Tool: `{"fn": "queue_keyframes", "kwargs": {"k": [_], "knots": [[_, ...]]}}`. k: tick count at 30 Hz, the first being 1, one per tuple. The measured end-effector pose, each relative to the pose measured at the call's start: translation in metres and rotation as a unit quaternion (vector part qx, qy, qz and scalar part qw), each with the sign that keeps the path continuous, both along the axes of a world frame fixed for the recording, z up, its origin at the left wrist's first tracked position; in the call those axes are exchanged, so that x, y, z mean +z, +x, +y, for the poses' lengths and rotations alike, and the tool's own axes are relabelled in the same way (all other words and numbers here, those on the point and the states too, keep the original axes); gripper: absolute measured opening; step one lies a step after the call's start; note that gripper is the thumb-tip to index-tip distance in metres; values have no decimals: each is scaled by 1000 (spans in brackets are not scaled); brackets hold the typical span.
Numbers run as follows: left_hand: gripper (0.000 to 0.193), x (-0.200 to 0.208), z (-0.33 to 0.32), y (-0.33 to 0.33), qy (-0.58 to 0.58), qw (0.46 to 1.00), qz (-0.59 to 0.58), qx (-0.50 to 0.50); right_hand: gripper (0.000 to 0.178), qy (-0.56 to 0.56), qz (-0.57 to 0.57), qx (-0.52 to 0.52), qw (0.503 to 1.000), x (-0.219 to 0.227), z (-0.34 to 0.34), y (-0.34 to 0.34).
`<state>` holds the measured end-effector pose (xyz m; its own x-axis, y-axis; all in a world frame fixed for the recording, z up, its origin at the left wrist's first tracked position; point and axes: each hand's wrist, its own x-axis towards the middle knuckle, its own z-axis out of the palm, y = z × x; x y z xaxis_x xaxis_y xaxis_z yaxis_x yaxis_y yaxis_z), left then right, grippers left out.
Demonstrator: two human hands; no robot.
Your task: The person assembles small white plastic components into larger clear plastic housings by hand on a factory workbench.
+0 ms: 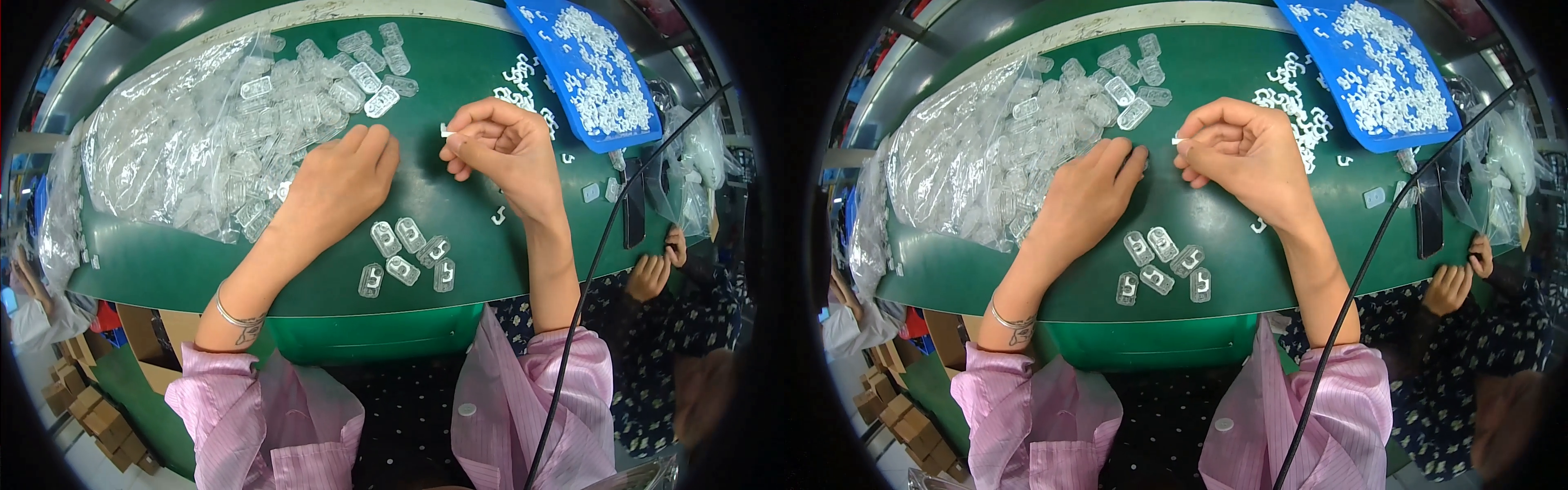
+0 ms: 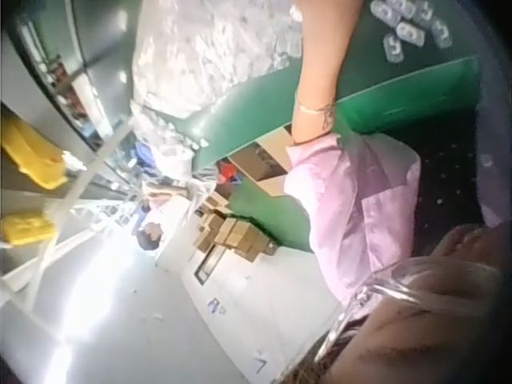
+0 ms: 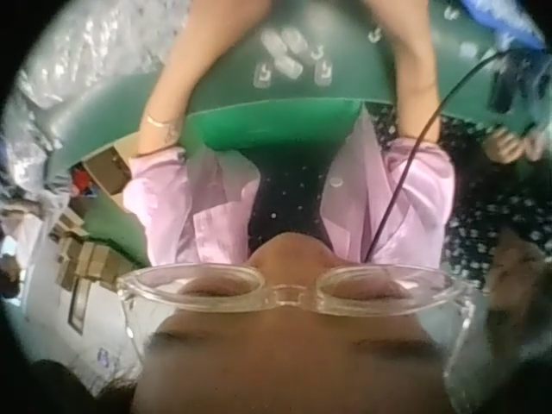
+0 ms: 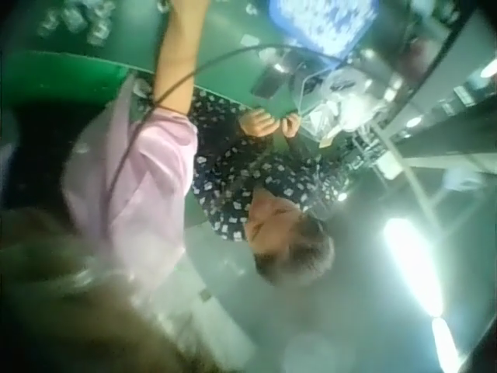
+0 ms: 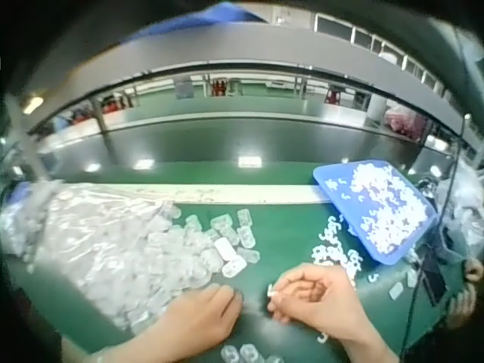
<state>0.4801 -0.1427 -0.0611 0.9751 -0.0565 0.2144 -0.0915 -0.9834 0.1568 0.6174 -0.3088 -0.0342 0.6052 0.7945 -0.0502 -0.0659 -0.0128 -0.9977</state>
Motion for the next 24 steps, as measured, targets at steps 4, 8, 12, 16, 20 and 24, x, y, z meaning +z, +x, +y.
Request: {"fn": "queue_keyframes", "kwargs": {"k": [4,8,12,16,20,24], "knots": [[34,0,-3,-4,-40,996,-78,12,9,47,47,-20,998,0,4,-5],[34,14,-5,-14,-376,924,-59,38,11,72,28,-41,996,-6,7,-20],[25,17,-13,-19,-722,686,4,86,10,51,14,-37,998,-6,5,-23],[31,16,-14,-21,-710,695,6,112,9,12,18,16,1000,0,1,-28],[31,10,-22,-20,-699,709,-20,92,7,-65,-103,-33,992,-2,6,-41],[25,3,-25,-20,-619,780,-41,82,7,-74,-189,-30,979,-6,6,-41]]}}
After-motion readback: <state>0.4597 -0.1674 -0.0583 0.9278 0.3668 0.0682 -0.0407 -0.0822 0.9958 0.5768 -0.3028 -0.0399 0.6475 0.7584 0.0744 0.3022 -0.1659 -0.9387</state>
